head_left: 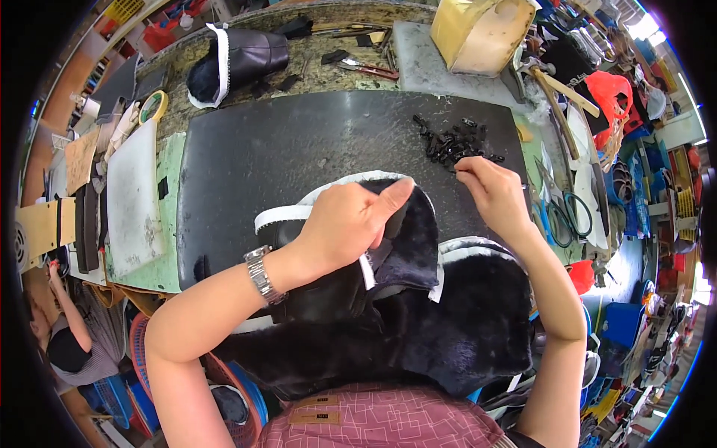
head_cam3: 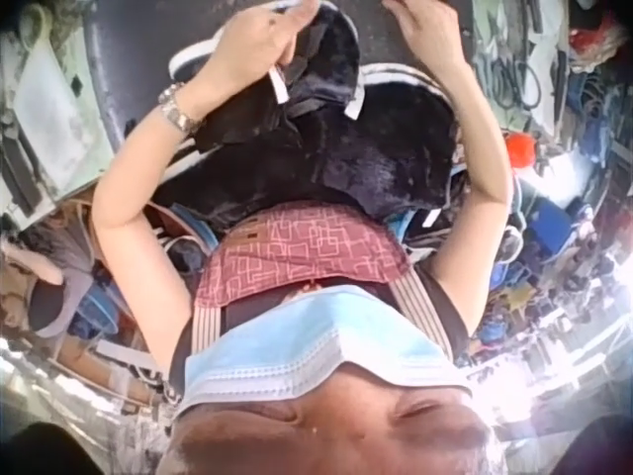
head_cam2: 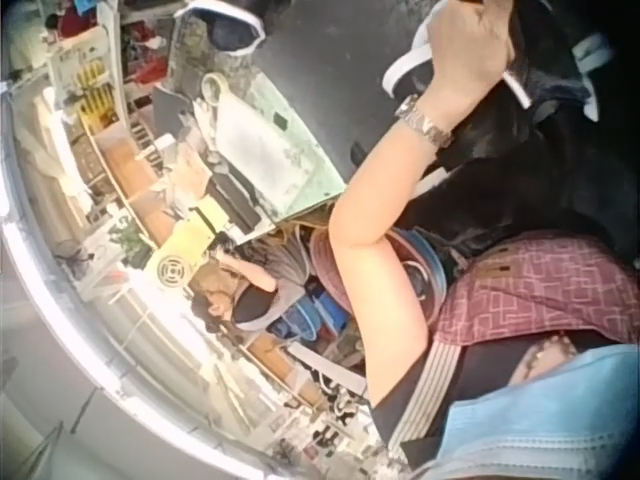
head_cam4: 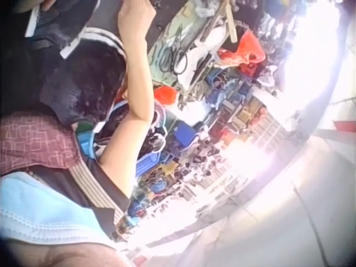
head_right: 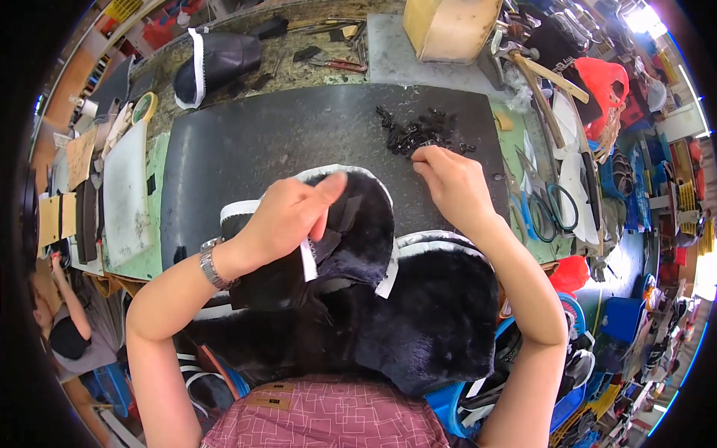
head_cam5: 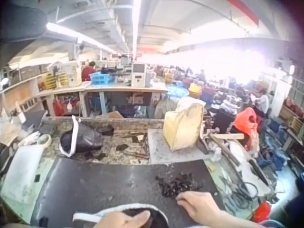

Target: Manually attaching buckles and trimming excess material from shoe uppers at a factory workstation.

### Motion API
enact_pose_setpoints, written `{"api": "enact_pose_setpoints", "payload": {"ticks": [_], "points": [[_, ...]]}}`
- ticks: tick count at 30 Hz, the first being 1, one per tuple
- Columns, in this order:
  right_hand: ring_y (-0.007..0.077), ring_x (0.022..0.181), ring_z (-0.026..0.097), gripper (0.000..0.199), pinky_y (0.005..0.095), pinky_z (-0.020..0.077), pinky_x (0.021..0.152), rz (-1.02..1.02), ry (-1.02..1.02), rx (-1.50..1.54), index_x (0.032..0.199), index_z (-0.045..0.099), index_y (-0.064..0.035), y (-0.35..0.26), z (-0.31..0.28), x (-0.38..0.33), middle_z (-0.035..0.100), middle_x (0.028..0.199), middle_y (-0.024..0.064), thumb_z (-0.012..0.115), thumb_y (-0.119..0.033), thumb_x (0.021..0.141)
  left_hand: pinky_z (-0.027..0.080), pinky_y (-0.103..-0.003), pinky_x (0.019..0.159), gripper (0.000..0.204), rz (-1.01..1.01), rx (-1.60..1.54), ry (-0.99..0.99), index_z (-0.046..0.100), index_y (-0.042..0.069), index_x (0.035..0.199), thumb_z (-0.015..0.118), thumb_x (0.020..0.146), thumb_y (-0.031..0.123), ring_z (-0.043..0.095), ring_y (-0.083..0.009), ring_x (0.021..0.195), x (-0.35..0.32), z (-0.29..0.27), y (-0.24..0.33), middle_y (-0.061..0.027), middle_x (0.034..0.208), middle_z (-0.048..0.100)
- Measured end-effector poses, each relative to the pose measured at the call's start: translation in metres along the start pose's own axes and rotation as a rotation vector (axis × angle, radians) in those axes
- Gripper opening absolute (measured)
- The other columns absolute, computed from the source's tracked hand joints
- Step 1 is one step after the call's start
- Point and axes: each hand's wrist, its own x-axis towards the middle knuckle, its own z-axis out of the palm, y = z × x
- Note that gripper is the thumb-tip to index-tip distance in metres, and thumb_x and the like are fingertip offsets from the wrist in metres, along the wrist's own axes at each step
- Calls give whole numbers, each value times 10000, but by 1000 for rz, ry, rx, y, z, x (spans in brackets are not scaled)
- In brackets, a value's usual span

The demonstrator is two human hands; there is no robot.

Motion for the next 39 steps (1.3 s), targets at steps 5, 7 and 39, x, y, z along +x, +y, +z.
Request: {"api": "enact_pose_setpoints", "payload": {"ticks": [5,7,39], "points": [[108,643,528,119,244,431,588,68,-196,270,885,597,1,-30,-1,7,561,712,41,541,-76,814,433,-384,595,301,137,658,154,537,15,817,677,704,256,581,-299,683,3,17,-7,-129,696,590],[73,630,505,118,219,429,584,292,-315,483,870,595,5,-37,7,5,564,726,9,564,-98,820,434,-373,610,408,149,704,136,484,11,988,694,681,178,579,-290,705,6,17,-10,-133,742,588],[60,536,470,377,215,385,489,252,-195,398,993,553,-69,-60,-1,-6,507,590,17,726,-119,662,426,-223,575,153,56,-429,-12,636,-34,816,596,795,113,525,-65,632,22,14,-11,-31,701,619]]}}
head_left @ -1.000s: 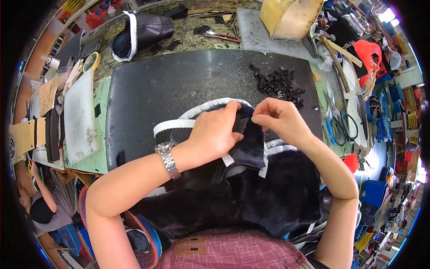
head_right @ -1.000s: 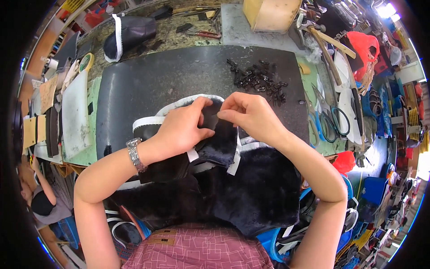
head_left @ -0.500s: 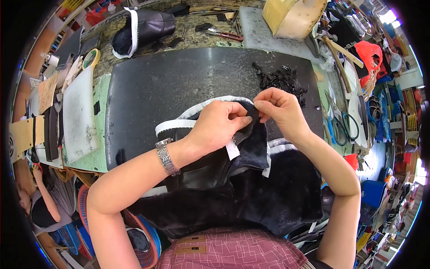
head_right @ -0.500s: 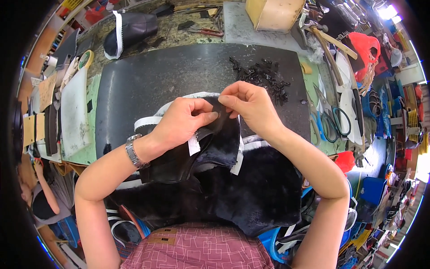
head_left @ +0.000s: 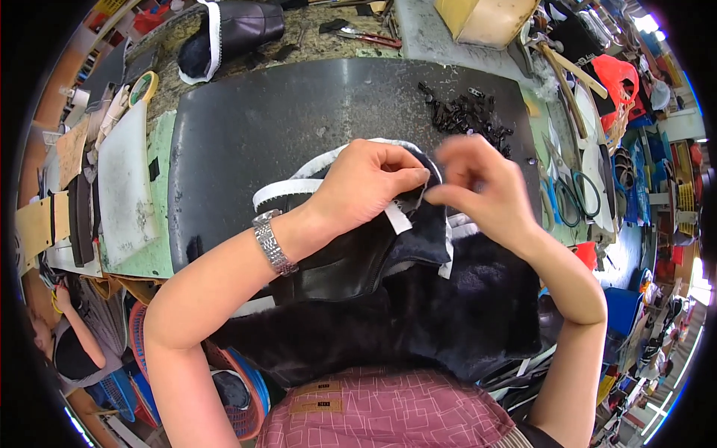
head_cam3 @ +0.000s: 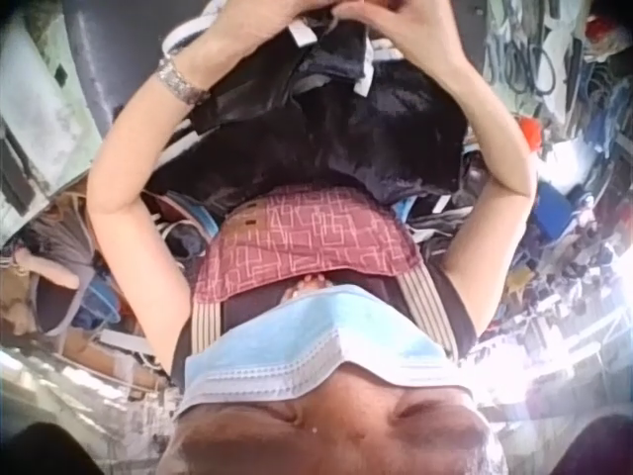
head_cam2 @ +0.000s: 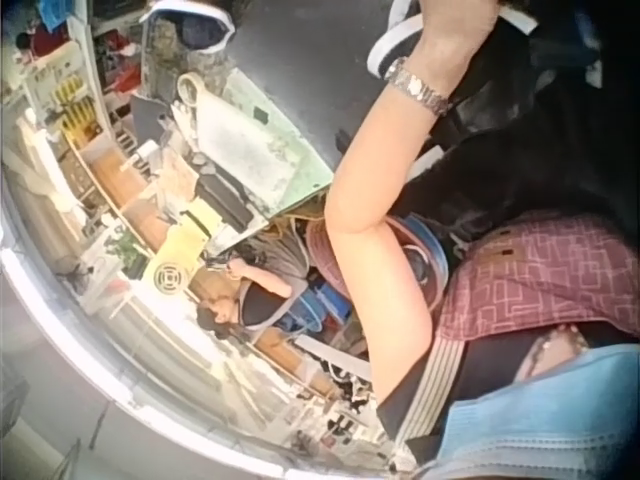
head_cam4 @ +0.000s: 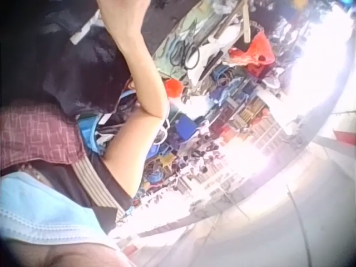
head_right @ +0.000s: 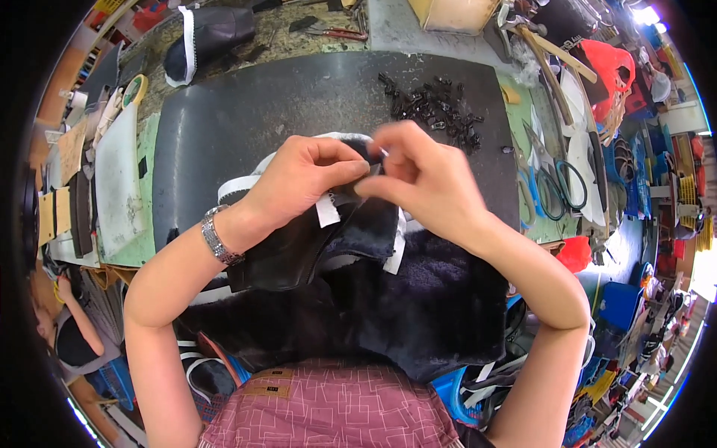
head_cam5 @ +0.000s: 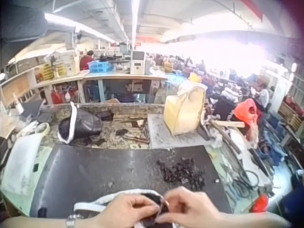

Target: Manually attaching buckles and trimming excess material from shoe uppers at a factory workstation.

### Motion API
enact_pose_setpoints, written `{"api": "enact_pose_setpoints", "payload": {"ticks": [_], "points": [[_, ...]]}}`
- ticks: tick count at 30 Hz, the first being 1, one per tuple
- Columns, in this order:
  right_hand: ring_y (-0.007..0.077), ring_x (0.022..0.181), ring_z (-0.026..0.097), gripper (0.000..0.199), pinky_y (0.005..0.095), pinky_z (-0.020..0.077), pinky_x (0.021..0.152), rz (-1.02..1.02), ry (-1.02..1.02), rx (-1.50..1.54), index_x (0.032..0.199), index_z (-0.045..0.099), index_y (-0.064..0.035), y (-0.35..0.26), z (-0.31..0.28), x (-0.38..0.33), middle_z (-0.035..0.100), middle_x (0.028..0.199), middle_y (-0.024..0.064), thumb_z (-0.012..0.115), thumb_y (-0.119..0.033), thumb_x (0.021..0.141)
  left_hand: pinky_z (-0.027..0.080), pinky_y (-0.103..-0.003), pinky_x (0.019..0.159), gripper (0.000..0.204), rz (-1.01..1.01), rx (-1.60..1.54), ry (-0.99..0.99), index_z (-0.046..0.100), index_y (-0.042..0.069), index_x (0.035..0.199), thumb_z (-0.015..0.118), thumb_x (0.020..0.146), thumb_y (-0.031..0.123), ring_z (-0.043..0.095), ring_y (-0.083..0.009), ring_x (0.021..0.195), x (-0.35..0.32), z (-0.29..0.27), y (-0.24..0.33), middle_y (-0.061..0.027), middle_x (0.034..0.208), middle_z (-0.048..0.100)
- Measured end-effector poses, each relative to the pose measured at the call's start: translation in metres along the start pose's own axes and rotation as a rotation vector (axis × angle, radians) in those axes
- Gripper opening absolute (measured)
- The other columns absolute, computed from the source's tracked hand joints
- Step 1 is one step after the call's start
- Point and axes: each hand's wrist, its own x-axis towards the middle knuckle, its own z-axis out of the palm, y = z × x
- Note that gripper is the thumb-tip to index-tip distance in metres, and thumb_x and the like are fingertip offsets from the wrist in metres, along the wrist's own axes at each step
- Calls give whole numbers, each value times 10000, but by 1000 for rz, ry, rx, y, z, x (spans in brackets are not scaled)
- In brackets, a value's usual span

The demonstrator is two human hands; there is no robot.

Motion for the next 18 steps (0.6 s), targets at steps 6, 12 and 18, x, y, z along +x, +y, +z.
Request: {"api": "enact_pose_setpoints", "payload": {"ticks": [6,12,18], "points": [[152,568,525,184,269,430,463,-728,-272,-295,774,595,-50,-14,-8,-44,529,677,14,642,-116,608,424,-201,613,135,85,189,41,639,-24,845,603,814,102,512,-45,671,-2,2,4,-5,725,607],[109,549,468,266,222,373,423,-950,-161,-864,779,568,-8,-12,7,-50,442,643,13,534,-148,556,415,-199,591,138,92,202,52,638,-24,836,609,814,110,500,-39,654,-2,1,-1,2,711,598],[116,518,479,190,233,392,427,-747,-184,-1021,745,533,-27,-8,23,-68,435,597,8,534,-138,591,413,-202,576,146,116,180,77,635,-31,836,608,814,111,500,-40,644,0,3,-7,-1,711,599]]}}
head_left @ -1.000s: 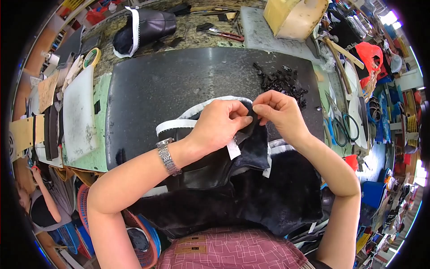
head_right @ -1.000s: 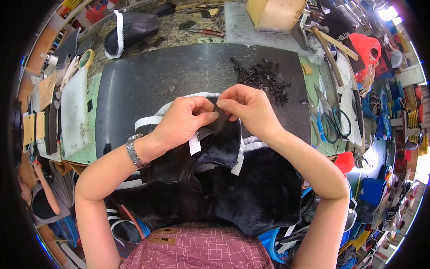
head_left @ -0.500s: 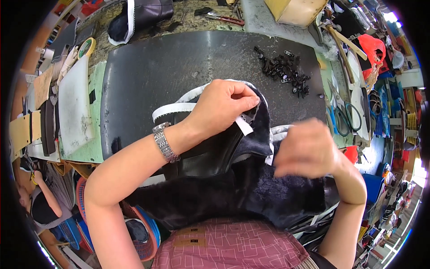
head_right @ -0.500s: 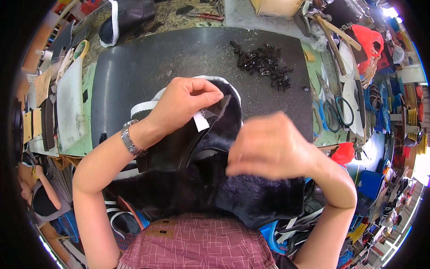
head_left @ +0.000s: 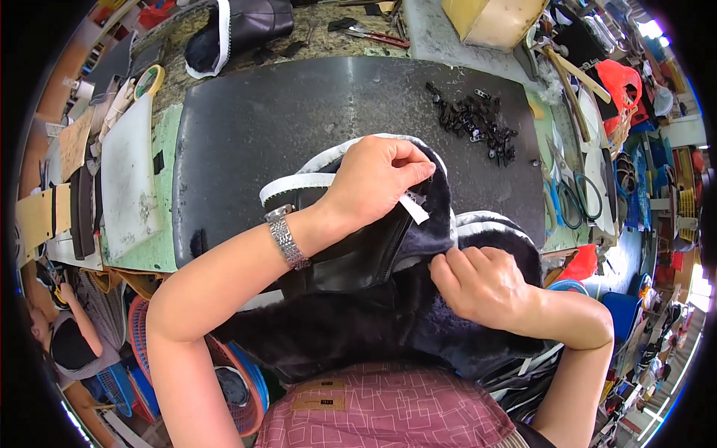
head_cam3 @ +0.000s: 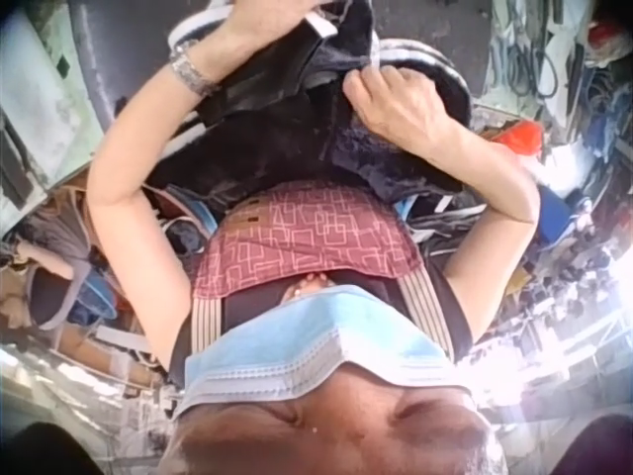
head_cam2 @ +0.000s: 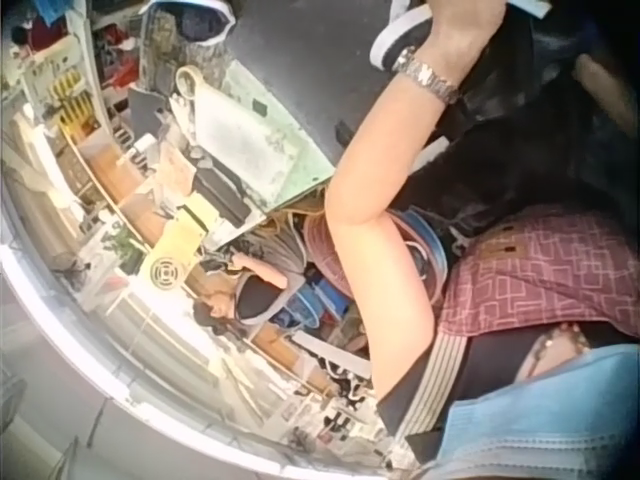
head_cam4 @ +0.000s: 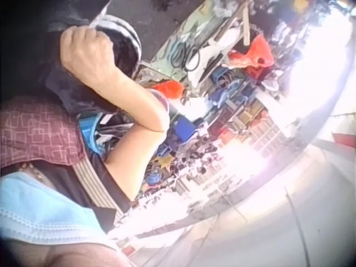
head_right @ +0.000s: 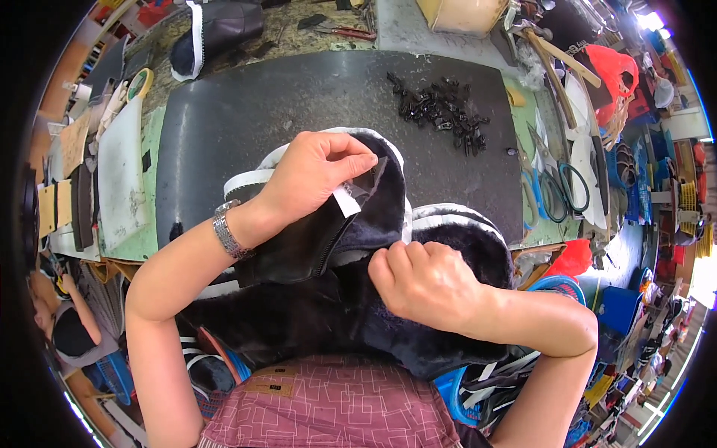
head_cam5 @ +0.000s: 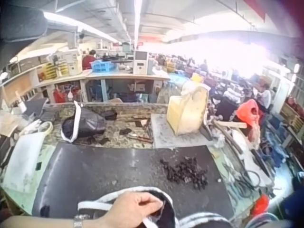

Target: Manually attaching buckles and trimming excess material from shoe uppers at a factory workstation.

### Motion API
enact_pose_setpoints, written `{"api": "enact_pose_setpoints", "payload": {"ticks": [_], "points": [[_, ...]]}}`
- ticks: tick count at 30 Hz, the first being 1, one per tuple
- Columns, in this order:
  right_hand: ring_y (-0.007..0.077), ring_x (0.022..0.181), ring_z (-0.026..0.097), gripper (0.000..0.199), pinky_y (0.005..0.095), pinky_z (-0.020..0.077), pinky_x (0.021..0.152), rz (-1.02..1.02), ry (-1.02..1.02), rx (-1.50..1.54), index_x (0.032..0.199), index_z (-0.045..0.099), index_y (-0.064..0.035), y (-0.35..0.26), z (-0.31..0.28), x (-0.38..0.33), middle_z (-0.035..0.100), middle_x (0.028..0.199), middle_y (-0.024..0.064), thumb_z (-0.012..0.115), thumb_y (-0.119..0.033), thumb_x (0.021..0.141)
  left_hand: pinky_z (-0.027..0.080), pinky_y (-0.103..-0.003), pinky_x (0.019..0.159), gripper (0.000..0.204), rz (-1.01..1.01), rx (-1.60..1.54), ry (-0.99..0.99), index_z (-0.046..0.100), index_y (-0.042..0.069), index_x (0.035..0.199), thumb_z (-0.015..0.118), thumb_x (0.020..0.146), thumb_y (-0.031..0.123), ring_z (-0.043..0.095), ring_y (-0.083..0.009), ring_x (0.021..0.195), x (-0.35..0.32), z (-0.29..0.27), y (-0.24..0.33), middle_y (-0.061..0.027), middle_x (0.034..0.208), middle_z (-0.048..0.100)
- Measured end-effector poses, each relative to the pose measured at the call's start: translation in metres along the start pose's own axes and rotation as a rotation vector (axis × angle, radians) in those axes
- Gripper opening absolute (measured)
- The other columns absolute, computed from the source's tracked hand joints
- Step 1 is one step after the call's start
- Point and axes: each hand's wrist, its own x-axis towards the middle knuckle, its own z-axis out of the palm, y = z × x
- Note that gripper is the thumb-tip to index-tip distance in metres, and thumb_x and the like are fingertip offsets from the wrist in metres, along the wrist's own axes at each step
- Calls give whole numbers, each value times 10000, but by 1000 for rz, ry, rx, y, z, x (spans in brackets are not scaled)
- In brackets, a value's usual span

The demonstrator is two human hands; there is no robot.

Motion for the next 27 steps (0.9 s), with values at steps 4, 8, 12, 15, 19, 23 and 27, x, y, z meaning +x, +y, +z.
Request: {"api": "enact_pose_setpoints", "payload": {"ticks": [4,8,12,15,19,23,27], "points": [[211,578,552,178,312,457,503,138,28,592,824,534,-35,27,14,5,476,633,60,552,-70,651,419,-204,584,143,-23,6,-7,636,-30,838,607,812,107,508,-45,650,1,-2,-4,-5,718,605],[229,613,539,153,337,453,504,187,58,629,745,489,-56,37,19,11,468,675,63,578,-55,620,431,-250,554,172,21,-38,56,637,-40,782,621,766,131,538,-91,581,5,0,-10,-73,654,623],[211,596,494,157,322,440,485,79,81,268,699,476,-57,36,18,17,448,680,53,587,-86,592,428,-253,549,171,-11,-4,60,639,-35,785,620,769,134,534,-86,580,7,-1,-10,-67,652,623],[213,593,496,153,323,437,487,79,89,308,693,474,-55,32,13,20,450,658,53,592,-70,597,431,-251,555,174,-22,21,76,640,-33,782,621,771,139,537,-84,585,6,-4,-7,-62,648,622],[232,640,528,165,352,426,495,266,190,718,693,466,-43,30,12,23,496,676,61,619,-32,629,437,-242,569,174,-12,13,74,638,-35,800,615,779,136,541,-79,603,1,-9,2,-58,668,626],[264,746,563,167,338,459,630,208,406,876,771,513,-24,38,18,40,569,745,81,635,17,666,431,-197,646,163,-64,-85,87,630,-30,862,597,815,123,545,-63,708,-9,-31,22,-25,756,621],[249,858,577,132,327,467,763,88,459,1110,788,528,-19,41,9,58,594,833,62,628,17,709,448,-197,659,132,-77,7,193,626,-29,869,585,823,88,562,-65,703,-35,-54,56,-38,757,631]]}}
